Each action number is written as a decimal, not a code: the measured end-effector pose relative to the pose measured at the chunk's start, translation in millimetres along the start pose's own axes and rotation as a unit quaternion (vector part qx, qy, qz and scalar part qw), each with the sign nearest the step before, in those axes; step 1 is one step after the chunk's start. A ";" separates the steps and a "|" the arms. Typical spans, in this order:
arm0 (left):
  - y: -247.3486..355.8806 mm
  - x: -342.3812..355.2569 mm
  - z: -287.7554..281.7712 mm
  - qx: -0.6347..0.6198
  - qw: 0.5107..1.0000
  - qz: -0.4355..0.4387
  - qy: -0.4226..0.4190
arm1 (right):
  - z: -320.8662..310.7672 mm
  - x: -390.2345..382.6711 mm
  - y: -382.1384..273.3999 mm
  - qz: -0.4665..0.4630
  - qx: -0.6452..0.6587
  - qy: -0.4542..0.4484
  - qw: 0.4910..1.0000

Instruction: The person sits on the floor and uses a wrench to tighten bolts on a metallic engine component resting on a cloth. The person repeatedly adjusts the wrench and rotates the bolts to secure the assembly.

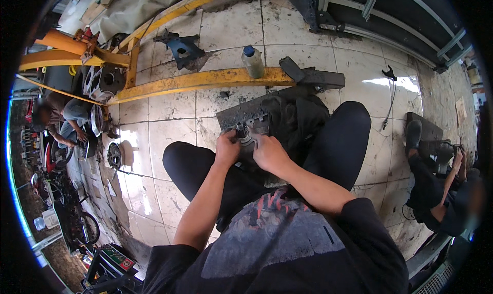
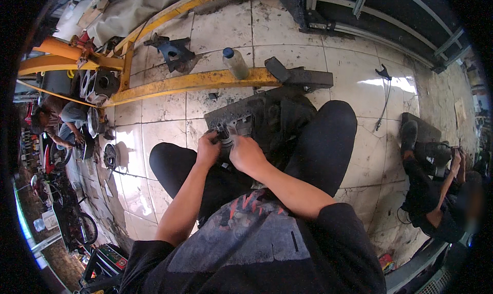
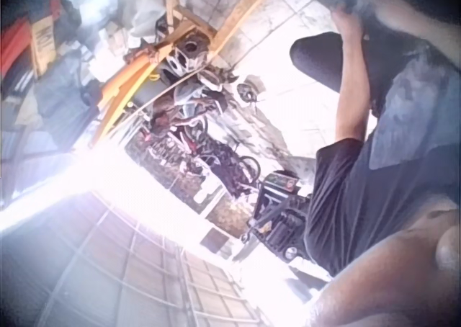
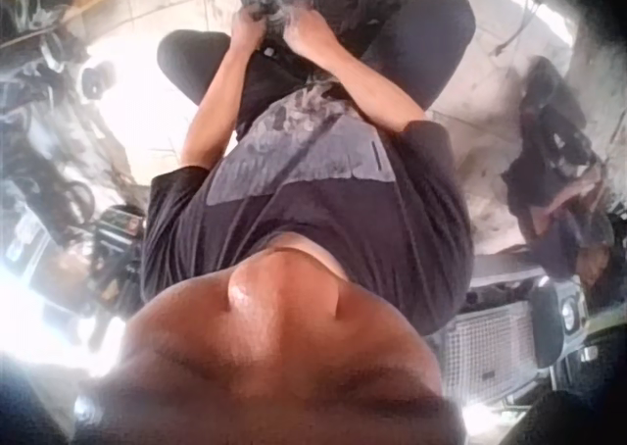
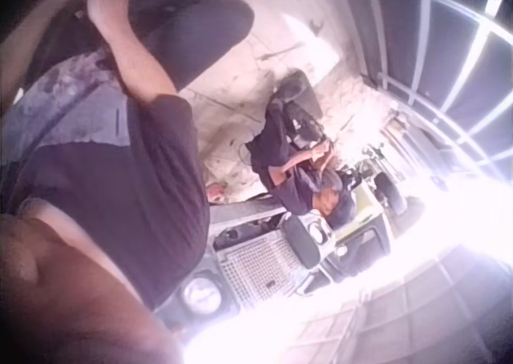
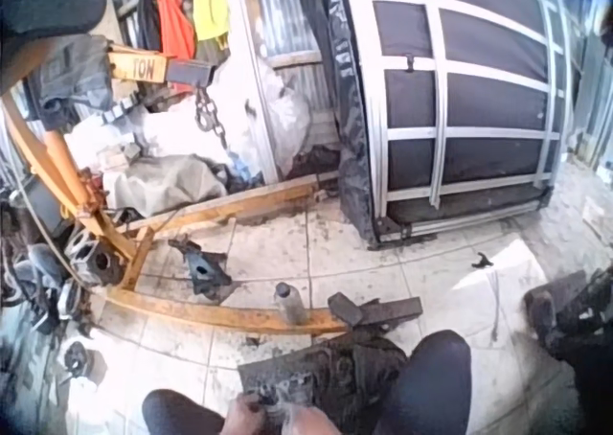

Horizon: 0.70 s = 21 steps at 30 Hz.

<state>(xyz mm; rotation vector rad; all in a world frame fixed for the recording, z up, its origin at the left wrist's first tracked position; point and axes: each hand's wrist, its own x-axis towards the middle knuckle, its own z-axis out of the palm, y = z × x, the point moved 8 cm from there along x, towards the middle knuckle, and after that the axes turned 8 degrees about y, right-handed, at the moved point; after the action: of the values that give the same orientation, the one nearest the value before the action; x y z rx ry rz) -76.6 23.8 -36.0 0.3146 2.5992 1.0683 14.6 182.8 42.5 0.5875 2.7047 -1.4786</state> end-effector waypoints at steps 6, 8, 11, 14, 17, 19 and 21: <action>11.1 -2.6 -5.1 0.012 0.995 0.081 0.055 | 8.7 0.0 3.0 0.004 -0.020 -0.014 1.000; -2.7 -0.4 -0.1 0.004 0.999 0.025 0.038 | 6.3 4.4 -5.9 0.020 -0.009 -0.025 0.999; -5.4 -2.6 -1.2 0.017 0.999 -0.001 0.033 | -2.5 -12.5 -11.1 -0.003 0.004 -0.043 0.999; 6.7 -1.2 -2.3 0.000 0.999 0.030 0.029 | 5.1 -20.6 -11.9 0.013 0.010 -0.074 0.997; 5.8 -3.8 -0.7 0.009 1.000 -0.002 0.000 | 18.3 -23.5 -12.7 0.038 0.010 -0.074 0.996; 1.8 -3.3 -3.3 0.015 1.000 -0.015 0.008 | 9.8 -27.8 -14.0 0.058 -0.004 -0.071 0.996; 5.5 -7.5 -6.9 0.004 0.999 0.003 0.040 | -6.4 -28.3 -8.3 0.057 -0.004 -0.080 0.995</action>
<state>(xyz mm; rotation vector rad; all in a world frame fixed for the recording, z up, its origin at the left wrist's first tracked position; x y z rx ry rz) -71.7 20.8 -26.0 0.2882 2.6749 1.0939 39.3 174.8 57.9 0.5855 2.5106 -1.4215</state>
